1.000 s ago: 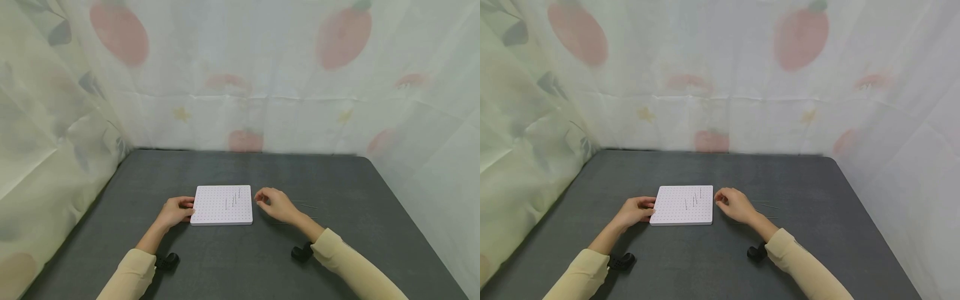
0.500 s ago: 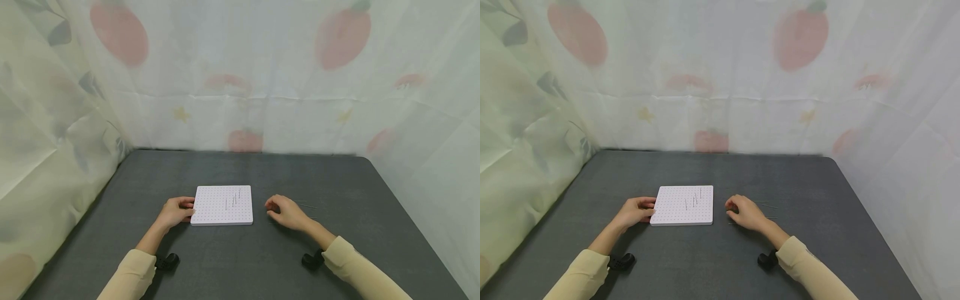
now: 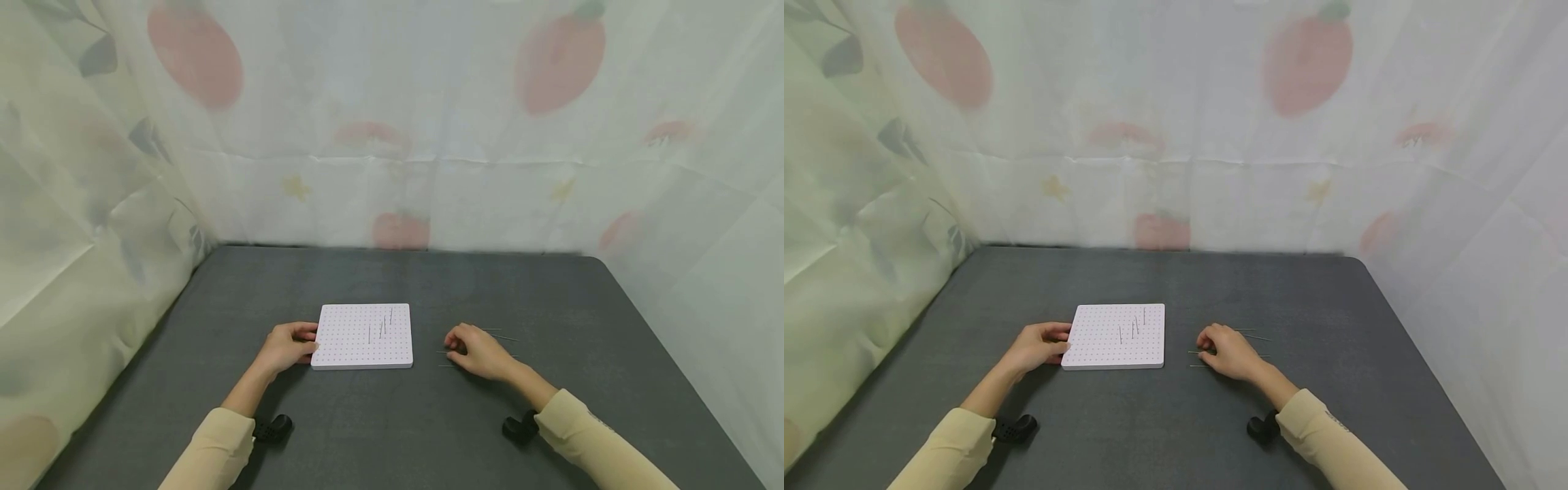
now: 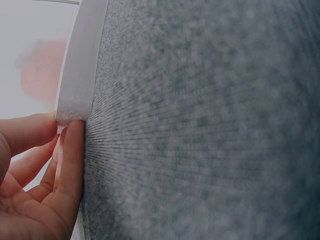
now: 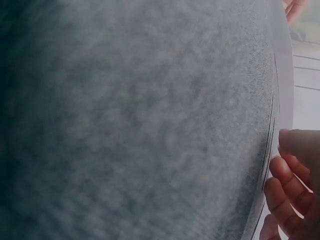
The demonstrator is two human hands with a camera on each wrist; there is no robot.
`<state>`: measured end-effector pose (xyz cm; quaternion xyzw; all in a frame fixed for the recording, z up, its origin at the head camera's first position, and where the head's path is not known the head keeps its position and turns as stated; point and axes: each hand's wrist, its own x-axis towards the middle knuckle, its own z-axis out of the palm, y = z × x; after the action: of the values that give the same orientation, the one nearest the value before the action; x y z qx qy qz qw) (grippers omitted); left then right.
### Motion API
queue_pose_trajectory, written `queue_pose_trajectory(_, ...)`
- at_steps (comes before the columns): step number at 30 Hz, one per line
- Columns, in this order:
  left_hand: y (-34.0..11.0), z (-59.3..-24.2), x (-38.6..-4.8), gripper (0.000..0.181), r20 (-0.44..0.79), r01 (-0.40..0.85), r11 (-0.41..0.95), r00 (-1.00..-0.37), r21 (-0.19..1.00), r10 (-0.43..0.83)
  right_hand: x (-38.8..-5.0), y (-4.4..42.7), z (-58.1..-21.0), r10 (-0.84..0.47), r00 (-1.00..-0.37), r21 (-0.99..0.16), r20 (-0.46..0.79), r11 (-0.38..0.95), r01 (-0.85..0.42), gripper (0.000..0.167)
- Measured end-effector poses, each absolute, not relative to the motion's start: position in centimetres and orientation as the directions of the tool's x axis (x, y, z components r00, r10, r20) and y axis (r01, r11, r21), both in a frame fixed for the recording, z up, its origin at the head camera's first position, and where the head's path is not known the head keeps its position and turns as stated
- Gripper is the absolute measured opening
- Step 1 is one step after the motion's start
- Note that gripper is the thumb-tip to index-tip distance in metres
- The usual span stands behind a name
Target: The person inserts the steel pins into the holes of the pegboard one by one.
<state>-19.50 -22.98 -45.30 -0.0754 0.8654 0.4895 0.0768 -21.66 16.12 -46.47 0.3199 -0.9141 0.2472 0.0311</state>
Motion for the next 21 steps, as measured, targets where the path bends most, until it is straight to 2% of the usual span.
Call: queue_pose_trajectory(21, -23.07, -45.25, -19.48, 0.047, -0.204, -0.202, 0.528, -0.977, 0.825, -0.055, -21.61, 16.24, -46.55, -0.558, -0.81, -0.398, 0.183, 0.711, -0.58, 0.009)
